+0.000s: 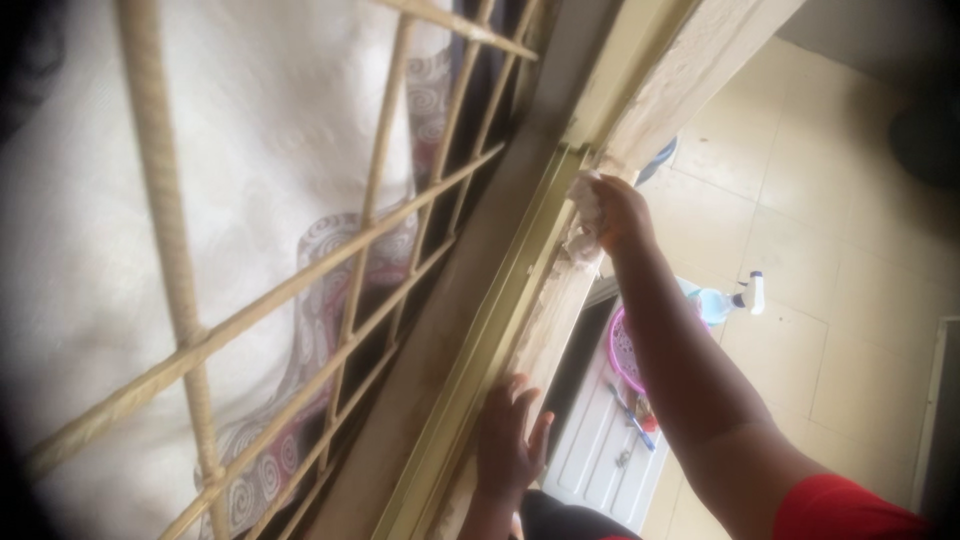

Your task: The person cleans a window frame using a white cloth. They repeatedly dip the cloth into a pink bucket of soapy water, wring it out, and wipe the frame's edges and corners. The person moves around the frame to reach different sections, maintaining a consistent cleaning rhythm.

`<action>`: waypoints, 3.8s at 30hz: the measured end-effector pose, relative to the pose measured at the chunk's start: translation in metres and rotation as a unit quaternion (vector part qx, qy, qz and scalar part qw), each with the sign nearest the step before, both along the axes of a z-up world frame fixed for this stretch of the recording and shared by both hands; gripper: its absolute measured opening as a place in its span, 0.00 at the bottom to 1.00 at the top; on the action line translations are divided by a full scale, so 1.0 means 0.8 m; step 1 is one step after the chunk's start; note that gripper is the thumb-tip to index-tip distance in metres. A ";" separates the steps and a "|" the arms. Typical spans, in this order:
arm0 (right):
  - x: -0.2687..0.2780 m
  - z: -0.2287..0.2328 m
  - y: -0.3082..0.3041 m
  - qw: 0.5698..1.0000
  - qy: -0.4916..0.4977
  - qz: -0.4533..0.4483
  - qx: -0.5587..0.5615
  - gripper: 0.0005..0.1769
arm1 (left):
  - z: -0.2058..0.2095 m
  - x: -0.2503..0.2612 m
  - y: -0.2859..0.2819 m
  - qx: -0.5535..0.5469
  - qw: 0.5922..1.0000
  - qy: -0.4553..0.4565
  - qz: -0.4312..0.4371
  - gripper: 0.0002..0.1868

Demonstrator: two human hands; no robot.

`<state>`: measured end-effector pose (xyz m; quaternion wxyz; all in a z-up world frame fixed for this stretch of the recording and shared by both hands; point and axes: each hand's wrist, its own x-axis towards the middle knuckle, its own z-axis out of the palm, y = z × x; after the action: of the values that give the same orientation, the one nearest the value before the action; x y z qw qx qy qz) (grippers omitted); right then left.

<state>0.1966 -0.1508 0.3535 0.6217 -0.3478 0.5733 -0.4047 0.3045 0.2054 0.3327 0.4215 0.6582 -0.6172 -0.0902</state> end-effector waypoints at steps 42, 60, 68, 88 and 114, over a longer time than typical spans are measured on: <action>0.090 -0.021 -0.060 0.849 0.508 0.133 -0.061 0.28 | -0.003 0.040 -0.243 -0.063 0.996 -0.014 -0.069 0.16; 0.075 -0.034 -0.084 0.864 0.480 -0.017 -0.151 0.10 | -0.003 0.043 -0.247 -0.019 0.997 -0.012 -0.073 0.13; 0.080 -0.042 -0.077 0.780 0.592 0.180 -0.099 0.21 | 0.000 0.047 -0.246 -0.047 0.996 -0.001 -0.076 0.14; 0.080 -0.006 -0.075 0.782 0.577 0.229 -0.052 0.21 | 0.004 0.047 -0.249 -0.062 0.995 0.005 -0.082 0.12; 0.082 -0.041 -0.059 0.933 0.337 -0.059 -0.110 0.19 | 0.006 0.046 -0.248 -0.058 0.995 0.007 -0.085 0.11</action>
<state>0.2626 -0.1978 0.3207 0.3252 -0.4957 0.7202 -0.3602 0.3412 0.0069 0.3376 0.4543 0.5767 -0.6724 -0.0943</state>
